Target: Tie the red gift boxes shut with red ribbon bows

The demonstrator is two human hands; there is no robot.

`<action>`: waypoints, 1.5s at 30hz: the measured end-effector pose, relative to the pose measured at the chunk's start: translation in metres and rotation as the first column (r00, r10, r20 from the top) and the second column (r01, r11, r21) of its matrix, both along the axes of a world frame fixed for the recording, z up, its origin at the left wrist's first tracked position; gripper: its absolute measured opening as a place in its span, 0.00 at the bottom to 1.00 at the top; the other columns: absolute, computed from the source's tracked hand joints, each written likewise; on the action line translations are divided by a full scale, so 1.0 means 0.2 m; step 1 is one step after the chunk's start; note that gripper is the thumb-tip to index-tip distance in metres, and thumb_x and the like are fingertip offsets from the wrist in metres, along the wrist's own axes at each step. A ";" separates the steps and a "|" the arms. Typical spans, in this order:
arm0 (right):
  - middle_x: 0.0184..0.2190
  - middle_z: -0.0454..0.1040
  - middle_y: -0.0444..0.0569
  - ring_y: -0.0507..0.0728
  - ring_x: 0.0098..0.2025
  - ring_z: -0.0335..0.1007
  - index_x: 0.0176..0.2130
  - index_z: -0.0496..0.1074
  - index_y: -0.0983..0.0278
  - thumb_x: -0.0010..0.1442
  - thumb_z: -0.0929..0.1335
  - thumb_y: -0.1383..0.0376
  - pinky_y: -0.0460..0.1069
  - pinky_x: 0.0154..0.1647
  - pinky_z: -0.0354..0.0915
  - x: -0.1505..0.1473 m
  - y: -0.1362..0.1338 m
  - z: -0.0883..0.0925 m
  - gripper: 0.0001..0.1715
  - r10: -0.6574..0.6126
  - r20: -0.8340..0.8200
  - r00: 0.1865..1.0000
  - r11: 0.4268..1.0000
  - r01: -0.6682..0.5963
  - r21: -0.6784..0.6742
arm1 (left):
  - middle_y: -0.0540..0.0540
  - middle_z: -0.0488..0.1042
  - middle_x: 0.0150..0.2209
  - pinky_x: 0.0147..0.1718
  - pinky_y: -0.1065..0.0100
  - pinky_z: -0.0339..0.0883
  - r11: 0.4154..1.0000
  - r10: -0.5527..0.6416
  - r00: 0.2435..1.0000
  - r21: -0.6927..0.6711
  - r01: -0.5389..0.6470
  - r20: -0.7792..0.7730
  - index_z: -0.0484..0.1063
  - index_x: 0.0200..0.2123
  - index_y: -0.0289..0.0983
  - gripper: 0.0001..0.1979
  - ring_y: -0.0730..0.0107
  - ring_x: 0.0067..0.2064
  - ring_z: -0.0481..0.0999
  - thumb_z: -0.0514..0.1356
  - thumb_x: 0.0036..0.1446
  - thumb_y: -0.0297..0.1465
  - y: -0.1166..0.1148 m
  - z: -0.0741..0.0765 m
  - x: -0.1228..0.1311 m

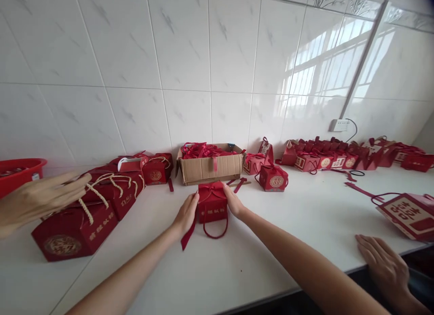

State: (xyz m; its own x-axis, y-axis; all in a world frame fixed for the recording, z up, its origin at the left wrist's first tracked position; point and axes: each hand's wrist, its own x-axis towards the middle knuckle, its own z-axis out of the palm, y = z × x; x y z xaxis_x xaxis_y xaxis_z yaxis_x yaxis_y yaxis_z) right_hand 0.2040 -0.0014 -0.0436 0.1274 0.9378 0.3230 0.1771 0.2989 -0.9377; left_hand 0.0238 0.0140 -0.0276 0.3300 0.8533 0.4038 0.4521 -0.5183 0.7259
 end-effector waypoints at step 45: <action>0.61 0.58 0.58 0.64 0.63 0.49 0.58 0.63 0.63 0.64 0.55 0.65 0.60 0.60 0.48 0.14 0.07 -0.09 0.25 0.034 0.870 0.491 0.967 0.203 -0.152 | 0.39 0.62 0.62 0.60 0.57 0.53 0.996 0.087 0.838 0.047 -0.073 -0.538 0.67 0.54 0.34 0.25 0.54 0.64 0.58 0.48 0.58 0.39 0.32 -0.16 -0.20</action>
State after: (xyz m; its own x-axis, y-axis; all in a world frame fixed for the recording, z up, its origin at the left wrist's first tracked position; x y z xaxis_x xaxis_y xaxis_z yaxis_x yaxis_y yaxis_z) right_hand 0.2325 0.0131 -0.0621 -0.0204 0.9926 0.1193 0.9419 0.0591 -0.3307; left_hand -0.0166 0.0777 -0.0595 0.4324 0.8788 0.2018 0.8091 -0.4770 0.3433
